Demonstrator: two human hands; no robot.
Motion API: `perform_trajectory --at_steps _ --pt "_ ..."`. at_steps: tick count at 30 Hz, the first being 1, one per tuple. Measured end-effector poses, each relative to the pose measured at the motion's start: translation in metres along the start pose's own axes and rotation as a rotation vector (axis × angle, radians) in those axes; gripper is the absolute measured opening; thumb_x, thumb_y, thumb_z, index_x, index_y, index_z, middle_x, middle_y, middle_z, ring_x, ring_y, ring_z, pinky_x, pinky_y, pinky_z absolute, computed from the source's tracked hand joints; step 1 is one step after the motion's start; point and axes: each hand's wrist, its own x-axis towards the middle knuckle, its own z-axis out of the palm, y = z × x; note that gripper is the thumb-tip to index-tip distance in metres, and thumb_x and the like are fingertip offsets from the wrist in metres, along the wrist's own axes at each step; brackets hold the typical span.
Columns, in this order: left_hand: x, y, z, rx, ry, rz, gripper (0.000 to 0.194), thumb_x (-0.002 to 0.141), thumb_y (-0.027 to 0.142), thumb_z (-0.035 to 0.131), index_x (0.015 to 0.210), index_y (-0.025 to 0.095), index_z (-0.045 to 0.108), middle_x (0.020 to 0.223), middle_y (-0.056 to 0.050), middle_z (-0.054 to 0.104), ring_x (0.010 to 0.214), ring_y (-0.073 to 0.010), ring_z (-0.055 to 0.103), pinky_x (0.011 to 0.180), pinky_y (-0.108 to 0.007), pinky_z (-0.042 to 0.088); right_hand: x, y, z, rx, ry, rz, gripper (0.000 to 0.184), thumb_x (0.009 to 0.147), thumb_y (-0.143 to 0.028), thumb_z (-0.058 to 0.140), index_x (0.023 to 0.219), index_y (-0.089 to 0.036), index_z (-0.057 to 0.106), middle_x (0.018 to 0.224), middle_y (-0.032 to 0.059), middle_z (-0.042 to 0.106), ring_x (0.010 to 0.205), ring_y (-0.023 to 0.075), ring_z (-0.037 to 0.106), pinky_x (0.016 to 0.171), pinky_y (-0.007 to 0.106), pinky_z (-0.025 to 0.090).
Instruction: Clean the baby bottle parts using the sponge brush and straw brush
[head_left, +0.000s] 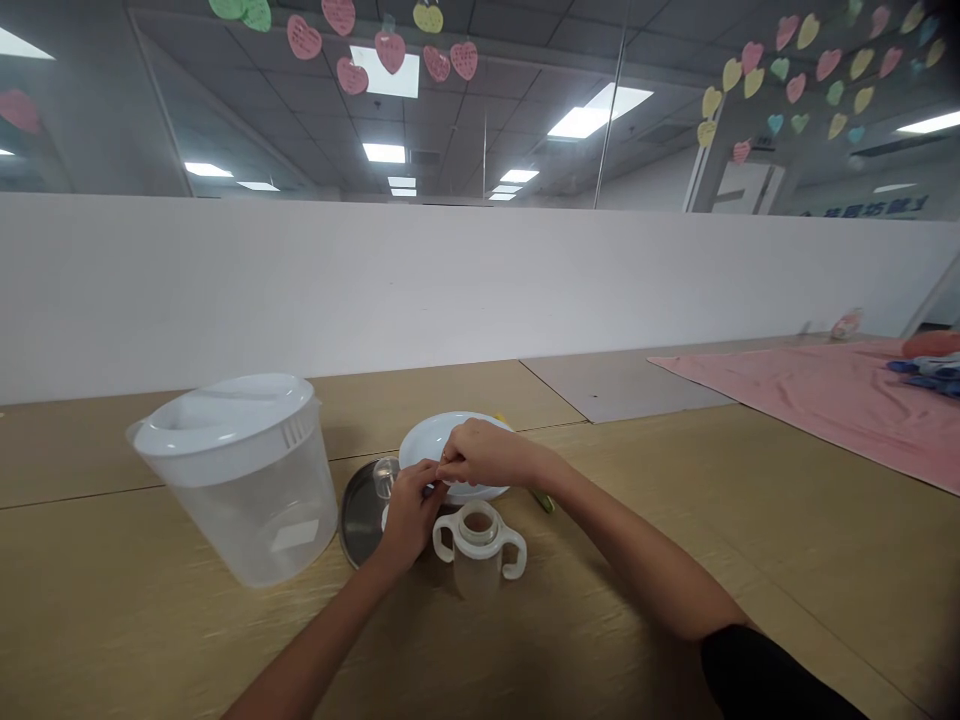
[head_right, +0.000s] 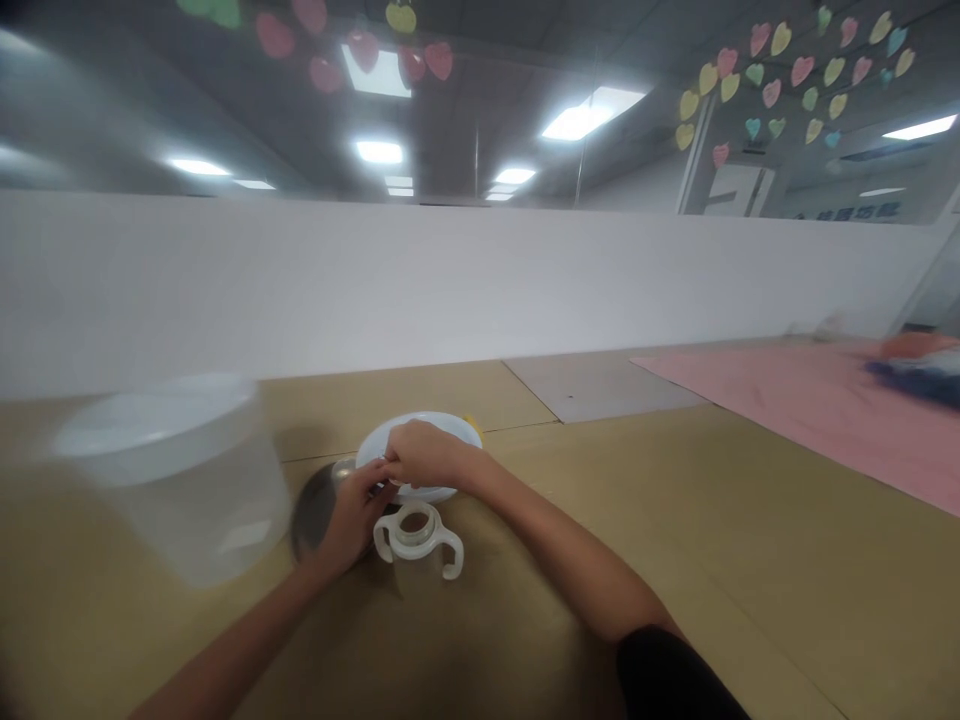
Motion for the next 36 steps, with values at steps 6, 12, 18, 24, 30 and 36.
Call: perform_trajectory --at_steps 6,12,18,24,30,36 --pt "-0.002 0.001 0.002 0.014 0.107 -0.003 0.031 0.083 0.036 0.044 0.072 0.016 0.064 0.069 -0.004 0.063 0.061 -0.0153 0.054 0.059 -0.027 0.04 -0.017 -0.014 -0.017 0.102 0.082 -0.155 0.033 0.085 -0.031 0.045 0.063 -0.013 0.061 0.055 -0.0021 0.052 0.052 0.0066 0.038 0.051 0.022 0.025" --pt "-0.003 0.003 0.0 -0.008 0.087 0.048 0.031 0.084 0.036 0.043 0.069 0.018 0.065 0.071 -0.003 0.065 0.063 -0.0148 0.054 0.061 -0.026 0.041 -0.021 -0.018 -0.02 0.075 0.038 -0.2 0.031 0.084 -0.023 0.045 0.058 -0.013 0.06 0.052 -0.0029 0.048 0.05 0.006 0.034 0.052 0.022 0.026" --pt "-0.002 0.0 0.0 -0.005 0.057 -0.014 0.028 0.083 0.034 0.046 0.073 0.018 0.066 0.074 -0.003 0.066 0.067 -0.0157 0.056 0.064 -0.027 0.041 -0.015 -0.01 -0.017 0.174 0.01 -0.136 0.027 0.079 -0.017 0.046 0.055 -0.012 0.058 0.05 -0.0037 0.048 0.047 0.0047 0.033 0.048 0.02 0.026" --pt "-0.001 0.0 -0.001 -0.014 0.019 -0.019 0.03 0.084 0.035 0.044 0.073 0.017 0.066 0.08 -0.004 0.066 0.071 -0.0162 0.056 0.064 -0.027 0.04 -0.012 -0.007 -0.015 0.194 -0.07 -0.138 0.027 0.079 -0.018 0.045 0.059 -0.013 0.061 0.052 -0.0025 0.051 0.047 0.0052 0.038 0.048 0.02 0.028" --pt "0.0 0.005 -0.002 -0.001 0.02 -0.014 0.031 0.083 0.037 0.043 0.076 0.018 0.067 0.081 -0.005 0.066 0.073 -0.0177 0.056 0.068 -0.029 0.041 -0.001 0.011 -0.008 0.03 -0.065 -0.187 0.024 0.074 -0.014 0.05 0.05 -0.012 0.057 0.047 -0.005 0.044 0.048 0.0056 0.03 0.049 0.021 0.023" --pt "-0.001 0.009 -0.002 -0.003 0.028 -0.03 0.032 0.083 0.036 0.043 0.071 0.017 0.066 0.075 -0.005 0.065 0.071 -0.0173 0.055 0.066 -0.028 0.041 -0.007 0.003 -0.014 0.052 0.058 -0.237 0.029 0.08 -0.017 0.047 0.054 -0.012 0.056 0.053 -0.0027 0.051 0.05 0.0056 0.035 0.051 0.021 0.025"
